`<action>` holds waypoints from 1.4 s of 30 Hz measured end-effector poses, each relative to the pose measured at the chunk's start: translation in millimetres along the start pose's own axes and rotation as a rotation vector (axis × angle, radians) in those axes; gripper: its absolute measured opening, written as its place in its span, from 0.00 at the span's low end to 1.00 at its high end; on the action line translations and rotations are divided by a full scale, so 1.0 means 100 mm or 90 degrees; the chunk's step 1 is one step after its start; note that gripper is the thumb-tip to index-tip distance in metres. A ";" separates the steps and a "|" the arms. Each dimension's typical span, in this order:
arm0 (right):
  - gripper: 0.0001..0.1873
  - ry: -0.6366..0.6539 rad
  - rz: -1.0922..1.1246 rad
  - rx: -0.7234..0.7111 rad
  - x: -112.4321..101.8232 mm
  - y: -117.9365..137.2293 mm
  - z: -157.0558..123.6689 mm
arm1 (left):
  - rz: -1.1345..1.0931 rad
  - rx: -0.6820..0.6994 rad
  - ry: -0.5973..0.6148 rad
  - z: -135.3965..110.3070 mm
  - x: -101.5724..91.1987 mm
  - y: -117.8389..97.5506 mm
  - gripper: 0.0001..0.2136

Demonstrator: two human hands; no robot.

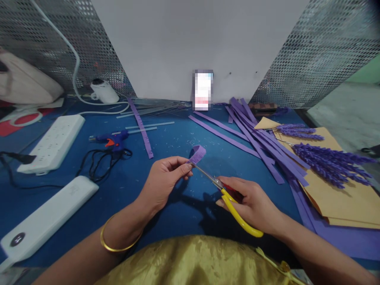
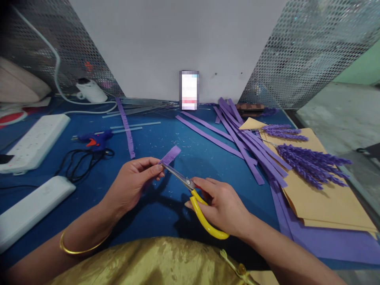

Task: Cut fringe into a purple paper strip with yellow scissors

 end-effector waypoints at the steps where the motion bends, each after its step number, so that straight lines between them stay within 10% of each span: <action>1: 0.15 0.002 -0.001 -0.005 0.00 0.00 0.00 | -0.002 0.000 0.002 0.00 0.00 0.00 0.05; 42: 0.13 0.017 0.043 0.014 0.02 -0.04 0.00 | -0.009 -0.015 0.035 0.00 0.00 0.01 0.05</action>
Point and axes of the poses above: each hand's wrist, its own z-axis towards the middle knuckle, its own x-axis out of the palm, y = z × x, the point moved 1 cm from there along z, towards the middle knuckle, and after that the axes turned 3 degrees about x, right-handed, at the moved point
